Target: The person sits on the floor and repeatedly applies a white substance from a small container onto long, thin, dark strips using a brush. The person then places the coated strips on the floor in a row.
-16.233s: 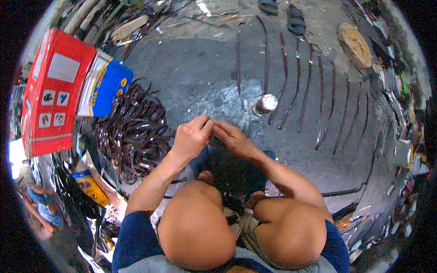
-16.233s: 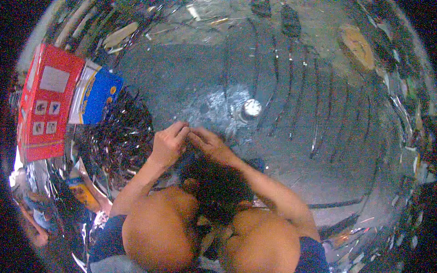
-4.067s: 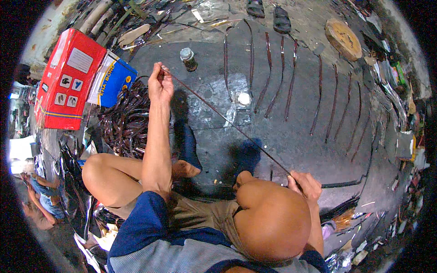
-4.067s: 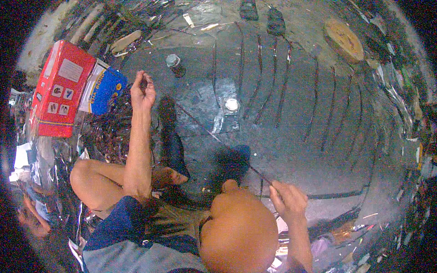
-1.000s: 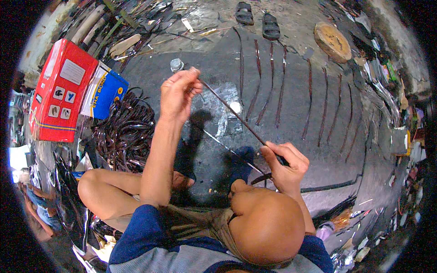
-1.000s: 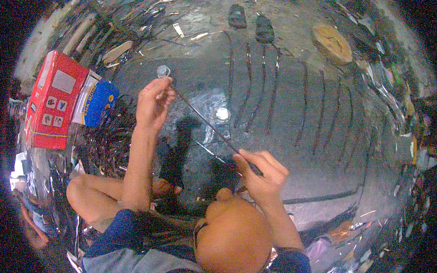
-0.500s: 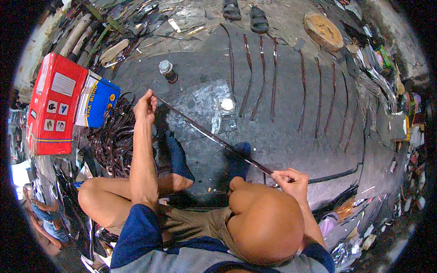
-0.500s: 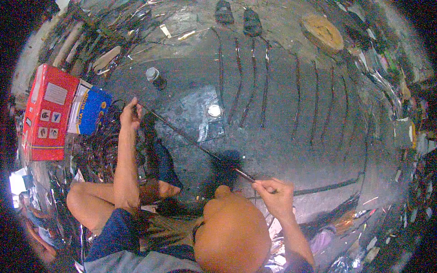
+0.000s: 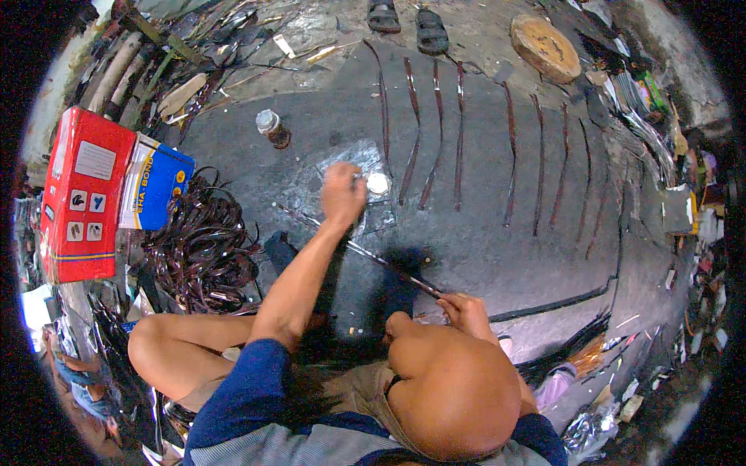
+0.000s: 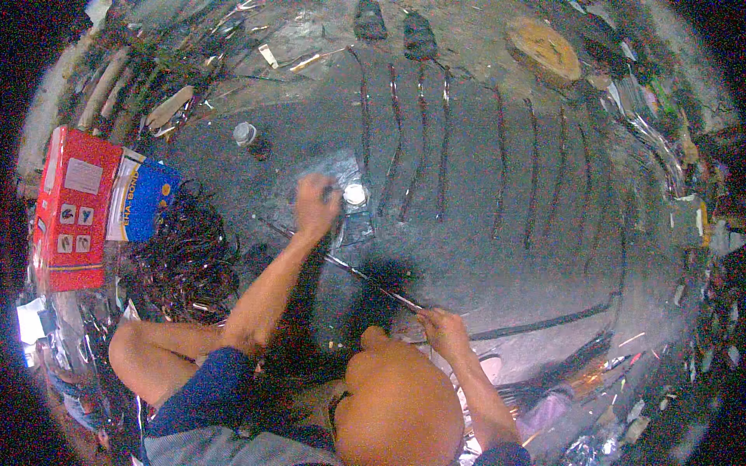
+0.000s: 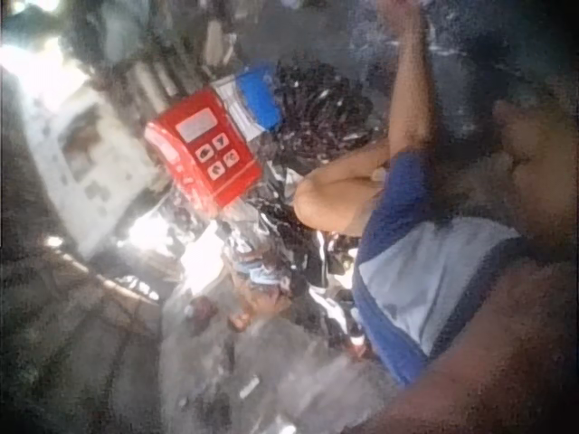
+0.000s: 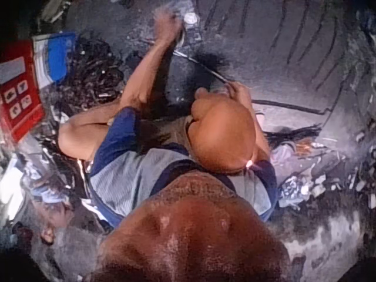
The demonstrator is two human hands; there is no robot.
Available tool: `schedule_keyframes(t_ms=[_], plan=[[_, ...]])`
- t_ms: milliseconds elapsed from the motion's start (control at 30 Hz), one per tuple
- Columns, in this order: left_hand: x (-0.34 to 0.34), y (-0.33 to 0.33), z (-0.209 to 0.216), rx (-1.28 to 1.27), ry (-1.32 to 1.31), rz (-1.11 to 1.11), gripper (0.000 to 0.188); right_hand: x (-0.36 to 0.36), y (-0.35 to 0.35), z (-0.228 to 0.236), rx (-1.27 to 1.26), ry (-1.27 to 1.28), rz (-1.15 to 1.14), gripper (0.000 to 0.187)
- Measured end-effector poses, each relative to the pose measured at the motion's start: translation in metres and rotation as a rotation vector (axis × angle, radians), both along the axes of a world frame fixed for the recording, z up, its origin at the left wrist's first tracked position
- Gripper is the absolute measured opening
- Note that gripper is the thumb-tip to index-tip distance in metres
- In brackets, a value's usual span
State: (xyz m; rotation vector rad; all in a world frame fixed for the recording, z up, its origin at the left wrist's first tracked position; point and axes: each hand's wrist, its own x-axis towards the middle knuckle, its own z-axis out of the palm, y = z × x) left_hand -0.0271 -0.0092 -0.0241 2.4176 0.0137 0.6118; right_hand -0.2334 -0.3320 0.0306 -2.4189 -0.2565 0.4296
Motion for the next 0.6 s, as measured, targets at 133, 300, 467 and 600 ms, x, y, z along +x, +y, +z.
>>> schedule_keyframes(t_ms=[133, 300, 467, 600], plan=[[0.054, -0.053, -0.005, 0.425, 0.147, -0.397, 0.015, 0.011, 0.012, 0.016, -0.401, -0.008, -0.044, 0.035], [0.089, -0.064, -0.027, 0.774, 0.237, -0.457, 0.014, 0.035, 0.022, 0.018, -0.023, -0.186, -0.191, 0.031], [0.094, -0.076, -0.005, 0.945, 0.339, -0.657, 0.017, 0.072, 0.041, 0.025, 0.156, -0.258, -0.224, 0.022], [0.093, -0.079, -0.003, 1.002, 0.373, -0.690, 0.016, 0.090, 0.059, 0.029, 0.245, -0.286, -0.183, 0.023]])
